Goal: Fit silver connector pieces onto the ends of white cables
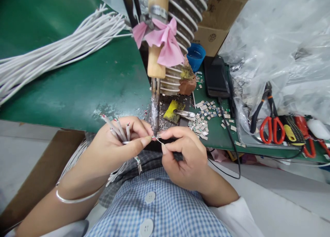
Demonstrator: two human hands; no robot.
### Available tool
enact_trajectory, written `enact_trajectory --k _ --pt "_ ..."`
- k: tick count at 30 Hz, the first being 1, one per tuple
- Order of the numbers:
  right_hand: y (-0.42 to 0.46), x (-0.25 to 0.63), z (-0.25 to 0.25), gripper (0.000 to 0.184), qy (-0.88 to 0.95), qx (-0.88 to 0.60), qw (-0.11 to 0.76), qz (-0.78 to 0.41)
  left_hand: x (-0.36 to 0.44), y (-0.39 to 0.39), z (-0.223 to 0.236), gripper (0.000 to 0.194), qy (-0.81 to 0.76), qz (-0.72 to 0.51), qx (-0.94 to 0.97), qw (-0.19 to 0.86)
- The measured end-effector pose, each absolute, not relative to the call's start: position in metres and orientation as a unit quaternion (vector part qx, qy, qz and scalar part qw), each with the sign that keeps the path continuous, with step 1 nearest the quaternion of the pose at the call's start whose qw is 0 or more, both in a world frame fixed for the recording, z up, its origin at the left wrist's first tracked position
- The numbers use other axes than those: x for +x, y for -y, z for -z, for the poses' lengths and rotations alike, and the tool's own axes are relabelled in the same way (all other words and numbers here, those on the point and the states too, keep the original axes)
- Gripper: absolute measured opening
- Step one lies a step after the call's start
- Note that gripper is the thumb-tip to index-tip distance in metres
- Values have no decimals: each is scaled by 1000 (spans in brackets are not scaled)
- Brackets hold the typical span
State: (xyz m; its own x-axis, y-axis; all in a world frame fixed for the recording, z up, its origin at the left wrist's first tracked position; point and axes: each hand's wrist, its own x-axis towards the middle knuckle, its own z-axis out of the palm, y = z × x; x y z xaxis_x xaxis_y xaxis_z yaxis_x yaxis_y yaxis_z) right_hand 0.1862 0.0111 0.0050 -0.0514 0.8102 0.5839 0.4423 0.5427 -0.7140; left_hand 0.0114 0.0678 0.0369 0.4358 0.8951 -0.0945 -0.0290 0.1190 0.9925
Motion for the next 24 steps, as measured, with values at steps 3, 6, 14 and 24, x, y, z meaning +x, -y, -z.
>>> enact_trajectory --k 3,6,14,24 --pt "-11 186 -5 22 708 -449 517 -171 12 -67 -37 18 -402 -351 558 635" --pt "-10 186 -5 21 710 -448 514 -180 11 -65 -36 17 -415 -335 561 633" --pt "-9 185 -6 22 692 -461 524 -184 12 -64 -35 14 -427 -330 573 617" --pt "-10 186 -7 20 684 -464 524 -204 9 -62 -34 13 -422 -320 573 625"
